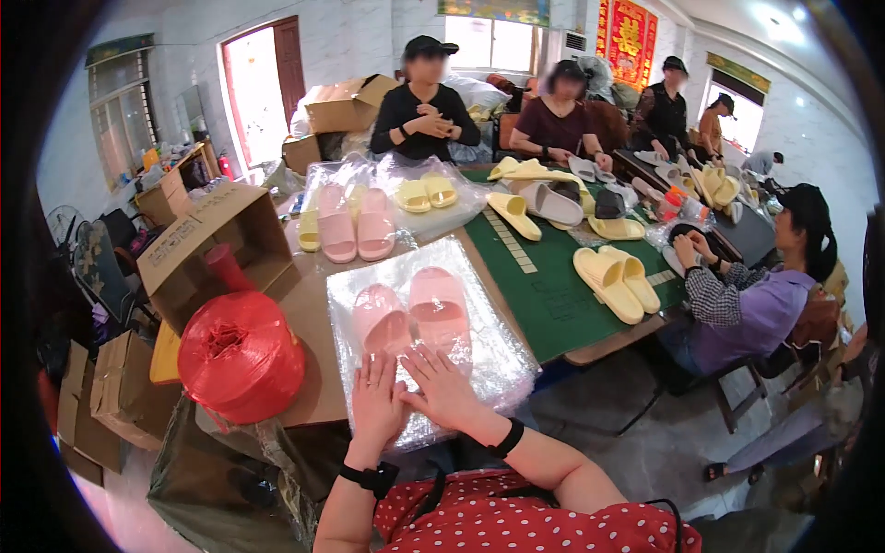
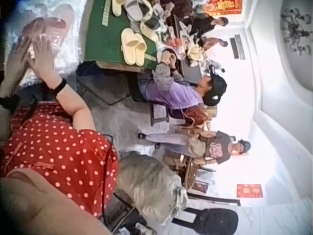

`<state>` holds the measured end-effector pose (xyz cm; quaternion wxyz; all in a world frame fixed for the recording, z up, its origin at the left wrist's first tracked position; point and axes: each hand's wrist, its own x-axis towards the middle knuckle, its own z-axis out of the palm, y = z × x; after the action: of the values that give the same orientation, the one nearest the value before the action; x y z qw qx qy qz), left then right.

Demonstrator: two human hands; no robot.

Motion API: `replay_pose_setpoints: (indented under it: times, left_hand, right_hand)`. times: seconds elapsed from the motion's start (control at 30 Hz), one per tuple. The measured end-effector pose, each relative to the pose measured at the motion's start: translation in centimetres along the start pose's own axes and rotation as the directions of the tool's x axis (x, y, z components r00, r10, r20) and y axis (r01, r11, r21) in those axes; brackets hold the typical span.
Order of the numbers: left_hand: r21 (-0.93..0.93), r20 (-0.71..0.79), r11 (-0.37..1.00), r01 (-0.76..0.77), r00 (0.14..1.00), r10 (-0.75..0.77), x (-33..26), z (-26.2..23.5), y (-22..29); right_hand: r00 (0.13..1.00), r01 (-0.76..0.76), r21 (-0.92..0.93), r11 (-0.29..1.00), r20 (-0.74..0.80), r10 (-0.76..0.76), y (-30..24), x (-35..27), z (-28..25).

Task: The recorder is packing yellow and pink slippers into bubble wrap and plastic bags at a manufacturing facility.

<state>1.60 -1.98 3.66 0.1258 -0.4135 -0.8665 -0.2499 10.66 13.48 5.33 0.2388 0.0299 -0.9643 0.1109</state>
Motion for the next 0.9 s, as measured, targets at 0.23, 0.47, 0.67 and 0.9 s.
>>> replay_pose_setpoints:
  times: [0.23, 0.47, 0.67, 0.9]
  left_hand:
    - [-0.06, -0.033, 0.998, 0.008, 0.999, -0.01, -0.2, -0.6, 0.2]
    - [-0.048, -0.022, 0.999, 0.009, 1.0, -0.01, -0.2, -0.6, 0.2]
    - [-0.021, -0.018, 1.0, -0.015, 1.0, 0.015, -0.4, -0.3, 0.0]
    - [-0.056, -0.015, 0.998, 0.003, 1.0, -0.004, -0.2, -0.7, 0.5]
  right_hand:
    - [0.964, -0.259, -0.012, 0.966, -0.071, 0.257, 5.3, -3.4, -2.9]
    - [0.96, -0.28, -0.148, 0.949, -0.016, 0.281, 4.3, -2.3, -4.0]
    - [0.995, -0.046, 0.037, 0.998, -0.088, 0.049, -0.6, -0.1, -4.1]
    - [0.992, -0.127, -0.073, 0.989, -0.038, 0.124, 1.5, -1.0, -2.2]
